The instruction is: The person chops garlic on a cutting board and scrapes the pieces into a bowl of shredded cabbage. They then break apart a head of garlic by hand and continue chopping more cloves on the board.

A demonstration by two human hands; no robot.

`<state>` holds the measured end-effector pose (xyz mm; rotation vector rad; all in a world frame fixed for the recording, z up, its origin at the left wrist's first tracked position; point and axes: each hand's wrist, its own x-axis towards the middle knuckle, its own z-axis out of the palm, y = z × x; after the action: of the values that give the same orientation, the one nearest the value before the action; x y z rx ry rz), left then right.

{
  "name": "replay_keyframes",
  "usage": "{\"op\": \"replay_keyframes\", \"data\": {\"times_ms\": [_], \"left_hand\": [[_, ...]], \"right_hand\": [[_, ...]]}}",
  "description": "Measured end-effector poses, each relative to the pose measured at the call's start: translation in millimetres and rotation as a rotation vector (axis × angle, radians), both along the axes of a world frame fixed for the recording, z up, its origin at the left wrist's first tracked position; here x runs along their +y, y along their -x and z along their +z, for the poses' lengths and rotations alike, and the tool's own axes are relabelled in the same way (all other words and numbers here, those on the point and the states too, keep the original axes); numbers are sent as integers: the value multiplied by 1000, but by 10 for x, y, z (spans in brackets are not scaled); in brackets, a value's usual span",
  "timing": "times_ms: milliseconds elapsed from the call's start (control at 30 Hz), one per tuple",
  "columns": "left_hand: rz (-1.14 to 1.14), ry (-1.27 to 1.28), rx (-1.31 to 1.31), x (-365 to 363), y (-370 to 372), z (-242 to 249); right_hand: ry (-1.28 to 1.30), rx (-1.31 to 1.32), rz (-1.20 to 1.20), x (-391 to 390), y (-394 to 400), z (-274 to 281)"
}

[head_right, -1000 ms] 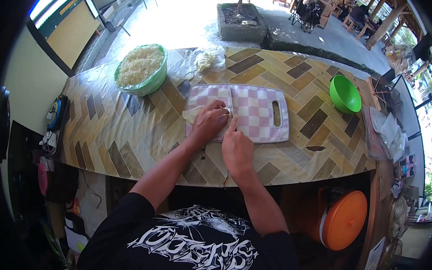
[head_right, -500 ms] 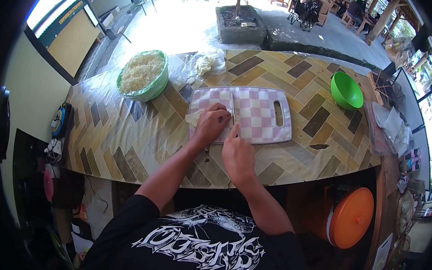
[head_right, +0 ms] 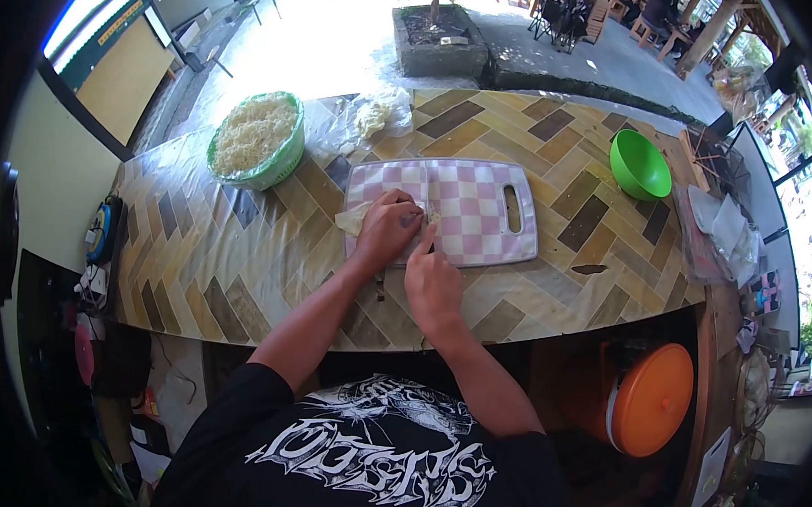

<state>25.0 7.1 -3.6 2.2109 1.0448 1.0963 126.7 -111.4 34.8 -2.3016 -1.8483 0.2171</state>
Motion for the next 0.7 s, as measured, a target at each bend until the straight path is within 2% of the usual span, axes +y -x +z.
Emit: {"op": "replay_keyframes", "data": {"times_ms": [133,233,367,467,633,700], "left_hand": [[13,13,4,-28,-9,31],[18,11,10,-46,-20,86],[13,-1,-8,-31,1,51],[27,-1,-31,-18,-10,18],[23,20,-41,-25,18,25],[10,34,-50,-23,18,45]], "right_hand": [[3,68,42,185,-202,216],[51,65,49,34,-137,395],[6,-28,-21,27,60,56],[17,-16,-16,129,17,82],[137,92,-17,27,16,475],[58,2,-45,-44,139,191]]}}
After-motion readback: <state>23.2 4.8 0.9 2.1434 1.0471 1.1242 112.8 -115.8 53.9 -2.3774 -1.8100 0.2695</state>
